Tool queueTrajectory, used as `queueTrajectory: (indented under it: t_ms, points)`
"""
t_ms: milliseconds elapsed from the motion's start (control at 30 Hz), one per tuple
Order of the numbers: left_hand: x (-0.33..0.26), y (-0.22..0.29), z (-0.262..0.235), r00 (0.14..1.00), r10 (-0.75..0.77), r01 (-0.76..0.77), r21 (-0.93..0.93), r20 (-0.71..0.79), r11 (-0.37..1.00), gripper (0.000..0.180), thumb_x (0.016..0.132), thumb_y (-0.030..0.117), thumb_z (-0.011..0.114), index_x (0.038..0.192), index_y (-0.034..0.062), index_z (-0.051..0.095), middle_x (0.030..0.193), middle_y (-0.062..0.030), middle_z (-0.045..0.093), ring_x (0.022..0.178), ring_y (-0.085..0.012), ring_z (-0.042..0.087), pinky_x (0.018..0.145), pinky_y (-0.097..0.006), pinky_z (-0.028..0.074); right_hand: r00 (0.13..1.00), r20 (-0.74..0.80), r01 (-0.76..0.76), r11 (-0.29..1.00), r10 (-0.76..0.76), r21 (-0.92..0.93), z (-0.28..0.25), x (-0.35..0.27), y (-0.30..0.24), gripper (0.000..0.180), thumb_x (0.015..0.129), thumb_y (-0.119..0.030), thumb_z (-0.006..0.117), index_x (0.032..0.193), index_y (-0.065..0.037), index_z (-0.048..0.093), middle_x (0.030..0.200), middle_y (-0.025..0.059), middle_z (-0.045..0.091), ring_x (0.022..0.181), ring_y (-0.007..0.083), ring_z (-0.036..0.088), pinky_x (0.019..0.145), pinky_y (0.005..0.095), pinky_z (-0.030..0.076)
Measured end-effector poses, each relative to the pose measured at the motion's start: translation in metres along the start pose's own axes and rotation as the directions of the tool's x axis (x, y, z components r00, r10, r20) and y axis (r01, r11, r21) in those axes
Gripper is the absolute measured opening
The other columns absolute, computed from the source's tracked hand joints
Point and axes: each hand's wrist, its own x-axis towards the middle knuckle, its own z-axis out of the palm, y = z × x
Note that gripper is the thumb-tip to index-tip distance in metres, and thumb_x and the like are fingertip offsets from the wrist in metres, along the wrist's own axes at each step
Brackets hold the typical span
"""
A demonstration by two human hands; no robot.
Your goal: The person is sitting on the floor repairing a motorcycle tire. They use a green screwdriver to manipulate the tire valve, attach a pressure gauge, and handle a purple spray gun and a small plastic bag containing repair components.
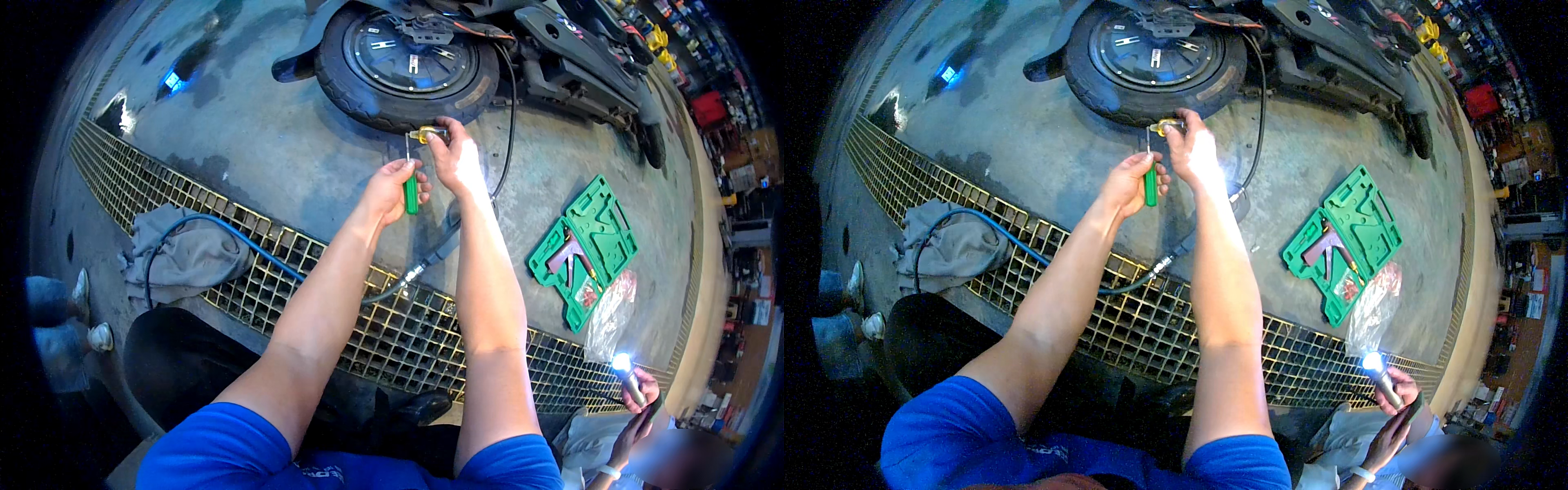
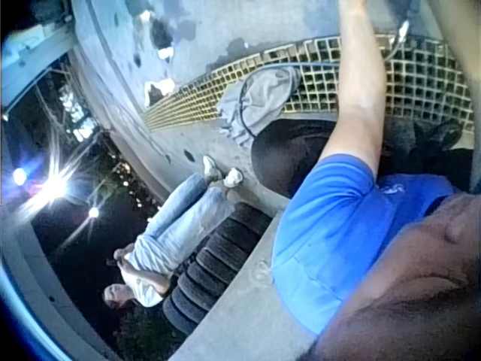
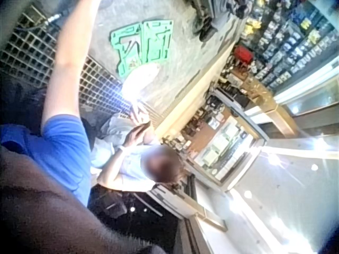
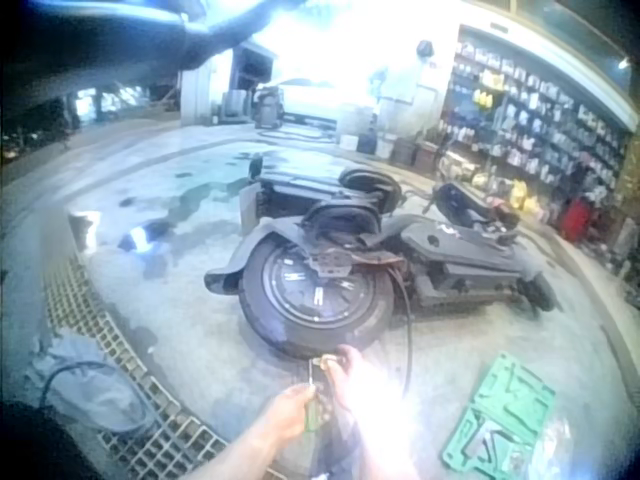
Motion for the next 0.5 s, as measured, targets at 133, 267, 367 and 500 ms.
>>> queueTrajectory:
  t_ms: [133, 267, 367, 500]
  points:
    - [0.007, -0.01, 0.004, 0.982, 0.111, -0.078, 0.21, -0.151, 0.974, 0.015, 0.092, 0.017, 0.059, 0.093, 0.0028, 0.058, 0.074, -0.0063, 0.06, 0.061, -0.0189, 0.061, 0.051, -0.03, 0.051, 0.999, -0.01, 0.033, 0.999, -0.033, -0.033, -0.002, -0.001, 0.0, 0.037, 0.083, -0.019, 0.062, 0.114, 0.001, 0.055, 0.1, 0.0224, 0.064, 0.092, 0.0339, 0.064, 0.081, 0.0396, 0.049]
    - [0.007, -0.017, 0.017, 0.915, 0.252, -0.092, 0.444, -0.317, 0.892, 0.016, 0.087, 0.018, 0.065, 0.088, 0.0023, 0.061, 0.067, -0.0038, 0.059, 0.052, -0.0142, 0.058, 0.043, -0.027, 0.048, 0.998, -0.032, 0.045, 0.998, -0.046, -0.05, -0.003, -0.002, 0.002, 0.036, 0.084, -0.02, 0.062, 0.113, 0.001, 0.056, 0.096, 0.0207, 0.066, 0.087, 0.0306, 0.066, 0.077, 0.037, 0.05]
    - [0.008, -0.021, 0.019, 0.851, 0.397, -0.092, 0.646, -0.344, 0.758, 0.017, 0.085, 0.017, 0.068, 0.089, 0.001, 0.062, 0.064, -0.0029, 0.059, 0.049, -0.0115, 0.055, 0.042, -0.026, 0.046, 0.996, -0.054, 0.061, 0.995, -0.065, -0.073, -0.004, -0.002, 0.002, 0.035, 0.084, -0.02, 0.062, 0.112, 0.001, 0.057, 0.095, 0.021, 0.066, 0.086, 0.0318, 0.066, 0.076, 0.0374, 0.05]
    - [0.022, -0.028, -0.009, 0.755, 0.618, -0.142, 0.865, -0.219, 0.481, 0.023, 0.085, 0.019, 0.067, 0.095, -0.0006, 0.064, 0.064, -0.002, 0.06, 0.048, -0.0094, 0.053, 0.042, -0.025, 0.043, 0.987, -0.064, 0.138, 0.985, -0.145, -0.105, 0.004, 0.001, -0.003, 0.034, 0.083, -0.019, 0.062, 0.111, 0.0, 0.057, 0.094, 0.0217, 0.066, 0.086, 0.0335, 0.065, 0.076, 0.0381, 0.051]
